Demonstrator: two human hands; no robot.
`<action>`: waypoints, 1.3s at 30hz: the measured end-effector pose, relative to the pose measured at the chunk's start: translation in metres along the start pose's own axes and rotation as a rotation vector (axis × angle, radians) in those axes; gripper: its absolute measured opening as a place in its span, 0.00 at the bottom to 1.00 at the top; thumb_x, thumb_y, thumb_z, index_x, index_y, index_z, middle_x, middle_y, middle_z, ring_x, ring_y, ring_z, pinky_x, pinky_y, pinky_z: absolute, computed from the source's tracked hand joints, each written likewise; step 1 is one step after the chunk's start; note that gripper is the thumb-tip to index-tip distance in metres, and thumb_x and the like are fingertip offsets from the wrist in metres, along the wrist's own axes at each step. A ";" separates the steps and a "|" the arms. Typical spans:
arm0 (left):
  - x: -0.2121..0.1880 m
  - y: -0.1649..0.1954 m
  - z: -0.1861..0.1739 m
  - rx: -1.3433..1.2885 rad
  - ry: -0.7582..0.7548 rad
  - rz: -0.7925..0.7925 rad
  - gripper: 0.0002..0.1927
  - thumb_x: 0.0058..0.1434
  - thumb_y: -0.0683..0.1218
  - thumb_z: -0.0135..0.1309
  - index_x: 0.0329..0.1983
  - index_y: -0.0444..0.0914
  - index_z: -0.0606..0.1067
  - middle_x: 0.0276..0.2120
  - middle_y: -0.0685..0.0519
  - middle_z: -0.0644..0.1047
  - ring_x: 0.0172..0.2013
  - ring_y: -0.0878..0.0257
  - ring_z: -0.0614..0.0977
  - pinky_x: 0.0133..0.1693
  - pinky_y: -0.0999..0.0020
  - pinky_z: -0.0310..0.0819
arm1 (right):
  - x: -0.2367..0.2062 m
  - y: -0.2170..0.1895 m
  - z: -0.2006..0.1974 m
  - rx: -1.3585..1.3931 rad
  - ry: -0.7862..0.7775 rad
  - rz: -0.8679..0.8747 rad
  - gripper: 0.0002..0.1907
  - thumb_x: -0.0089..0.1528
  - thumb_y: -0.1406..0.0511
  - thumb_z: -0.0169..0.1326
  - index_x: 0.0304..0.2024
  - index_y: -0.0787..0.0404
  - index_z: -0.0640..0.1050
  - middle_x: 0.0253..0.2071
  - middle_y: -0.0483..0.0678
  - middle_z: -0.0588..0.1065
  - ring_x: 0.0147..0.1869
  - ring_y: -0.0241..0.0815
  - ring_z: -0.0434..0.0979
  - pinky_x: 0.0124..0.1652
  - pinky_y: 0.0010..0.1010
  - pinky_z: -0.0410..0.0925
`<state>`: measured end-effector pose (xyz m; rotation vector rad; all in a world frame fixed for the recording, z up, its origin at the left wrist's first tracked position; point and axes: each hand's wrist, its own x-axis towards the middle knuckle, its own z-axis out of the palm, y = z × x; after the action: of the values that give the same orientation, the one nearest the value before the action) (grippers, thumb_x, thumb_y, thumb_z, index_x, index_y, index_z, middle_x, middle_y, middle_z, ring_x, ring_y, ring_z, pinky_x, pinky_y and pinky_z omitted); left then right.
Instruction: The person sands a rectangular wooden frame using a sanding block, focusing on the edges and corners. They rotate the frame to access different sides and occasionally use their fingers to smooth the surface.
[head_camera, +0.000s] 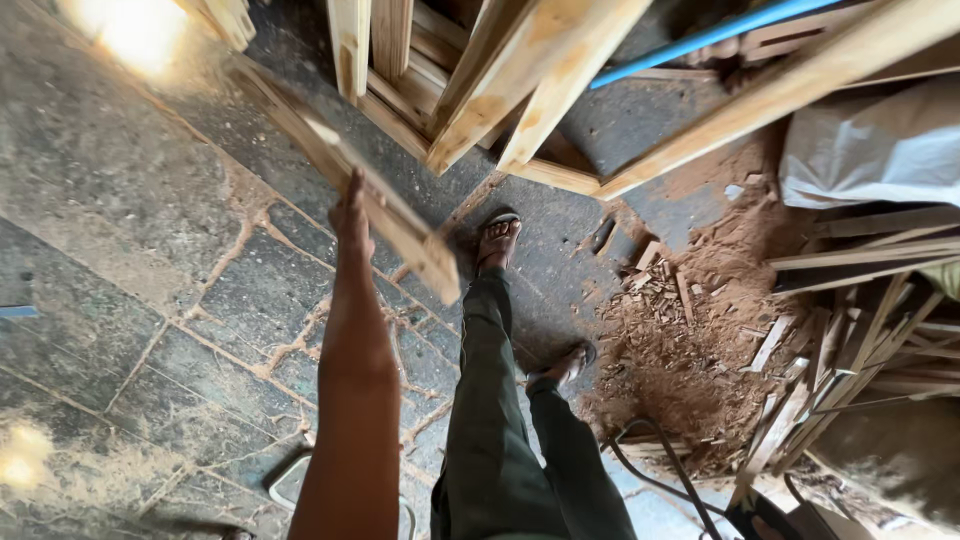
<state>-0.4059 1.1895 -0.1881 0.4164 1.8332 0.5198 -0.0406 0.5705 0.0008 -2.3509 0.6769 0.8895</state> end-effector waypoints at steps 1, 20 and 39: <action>0.012 0.006 0.009 -0.026 0.006 -0.003 0.41 0.46 0.70 0.63 0.54 0.38 0.75 0.36 0.52 0.82 0.34 0.67 0.85 0.33 0.70 0.79 | 0.001 -0.002 0.010 -0.014 0.001 0.013 0.20 0.65 0.68 0.54 0.59 0.67 0.78 0.47 0.56 0.80 0.42 0.48 0.81 0.37 0.39 0.73; -0.120 -0.008 0.005 0.574 -0.362 0.019 0.57 0.52 0.69 0.60 0.76 0.34 0.53 0.72 0.40 0.61 0.70 0.48 0.63 0.66 0.48 0.57 | -0.124 0.061 0.021 0.360 0.038 0.030 0.19 0.64 0.67 0.53 0.56 0.69 0.79 0.45 0.56 0.82 0.41 0.45 0.82 0.38 0.37 0.76; -0.571 -0.369 0.060 1.242 -1.561 0.713 0.29 0.62 0.55 0.63 0.61 0.34 0.74 0.48 0.51 0.79 0.46 0.62 0.80 0.43 0.69 0.74 | -0.486 0.603 0.132 1.798 1.017 0.567 0.14 0.59 0.70 0.55 0.44 0.77 0.80 0.37 0.60 0.80 0.35 0.53 0.81 0.30 0.41 0.77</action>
<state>-0.1829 0.5901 0.0491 1.7100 0.1874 -0.5486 -0.7865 0.3386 0.0803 -0.6995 1.5750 -0.7635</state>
